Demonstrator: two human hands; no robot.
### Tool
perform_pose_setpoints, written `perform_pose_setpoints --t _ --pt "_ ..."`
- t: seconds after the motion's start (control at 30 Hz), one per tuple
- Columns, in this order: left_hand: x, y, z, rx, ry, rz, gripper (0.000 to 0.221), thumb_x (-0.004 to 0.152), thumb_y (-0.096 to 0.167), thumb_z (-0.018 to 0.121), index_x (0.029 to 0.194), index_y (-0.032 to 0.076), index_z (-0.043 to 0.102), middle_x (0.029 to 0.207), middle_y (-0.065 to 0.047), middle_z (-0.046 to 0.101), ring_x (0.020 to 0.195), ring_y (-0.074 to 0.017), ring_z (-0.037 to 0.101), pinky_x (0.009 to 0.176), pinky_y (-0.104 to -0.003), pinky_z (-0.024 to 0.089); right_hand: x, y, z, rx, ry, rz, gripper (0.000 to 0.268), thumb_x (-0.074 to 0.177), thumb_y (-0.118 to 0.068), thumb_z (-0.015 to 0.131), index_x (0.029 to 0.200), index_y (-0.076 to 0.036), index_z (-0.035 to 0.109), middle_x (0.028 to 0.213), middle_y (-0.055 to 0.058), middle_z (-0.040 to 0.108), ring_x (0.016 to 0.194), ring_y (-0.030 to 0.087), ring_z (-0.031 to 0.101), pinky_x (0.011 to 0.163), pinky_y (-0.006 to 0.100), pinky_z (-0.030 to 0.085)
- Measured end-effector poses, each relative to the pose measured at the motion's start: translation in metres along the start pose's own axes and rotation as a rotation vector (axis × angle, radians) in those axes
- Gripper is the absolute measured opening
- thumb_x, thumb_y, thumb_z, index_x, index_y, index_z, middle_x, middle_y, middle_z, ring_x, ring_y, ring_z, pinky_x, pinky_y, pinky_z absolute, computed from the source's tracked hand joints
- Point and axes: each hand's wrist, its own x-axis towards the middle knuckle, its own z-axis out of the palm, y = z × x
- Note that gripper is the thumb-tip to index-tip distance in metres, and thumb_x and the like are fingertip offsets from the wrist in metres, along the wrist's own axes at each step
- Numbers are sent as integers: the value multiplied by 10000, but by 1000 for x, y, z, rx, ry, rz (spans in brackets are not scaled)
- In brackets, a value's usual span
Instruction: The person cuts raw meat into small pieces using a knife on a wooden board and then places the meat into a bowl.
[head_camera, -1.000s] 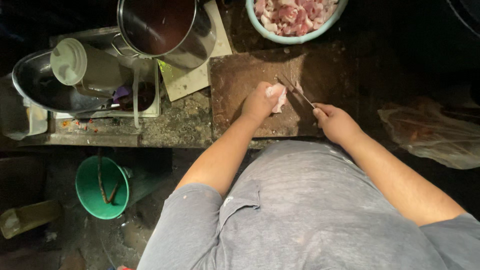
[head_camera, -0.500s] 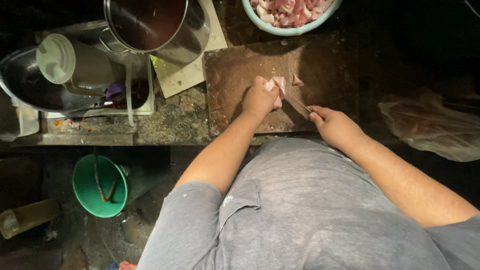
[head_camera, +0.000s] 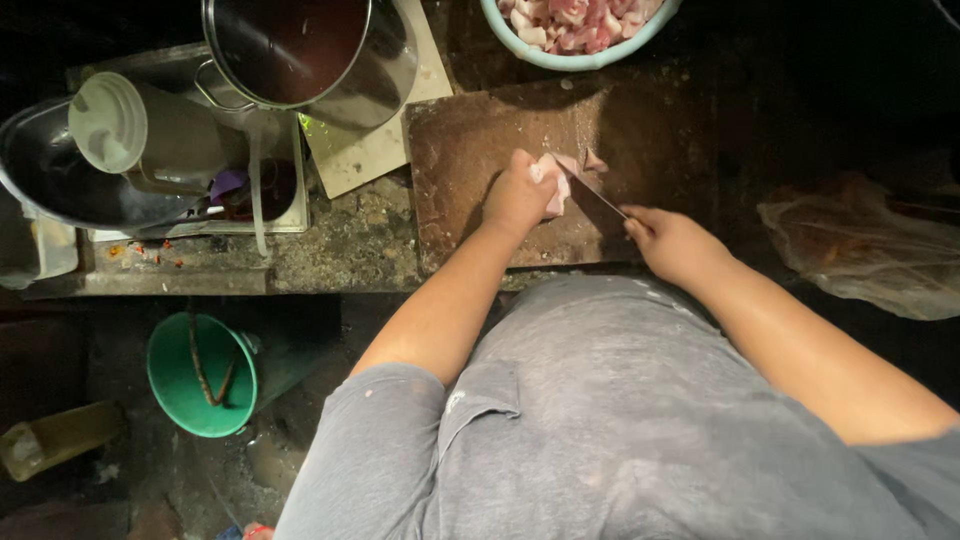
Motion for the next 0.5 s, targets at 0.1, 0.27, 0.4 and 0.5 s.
perform_pose_setpoints --t 0.1,0.27,0.4,0.5 --pt "3 -10 5 13 2 16 431 859 376 711 1142 100 538 981 -239 726 925 -433 708 811 -520 545 7 9 3 -20 29 -7 398 1006 -354 580 1349 -165 654 1208 190 701 1102 395 665 907 460 519" --pt "6 -16 7 -63 59 125 481 817 338 713 1210 121 541 986 -249 719 918 -445 700 803 -522 541 50 -8 14 64 13 -41 397 1016 -337 587 1365 -167 667 1171 211 721 1043 387 707 929 425 539" --pt "11 -19 1 -10 47 63 426 839 362 745 1134 115 563 997 -236 734 939 -430 713 819 -503 555 35 8 9 105 -37 -44 405 1012 -312 562 1380 -171 655 1096 198 750 911 358 732 869 426 556" --pt "8 -22 -3 18 37 21 421 830 353 753 1139 123 582 997 -225 737 940 -421 715 820 -491 555 12 32 -2 43 -15 -10 389 1017 -353 577 1339 -157 673 1114 179 736 946 318 697 853 432 533"
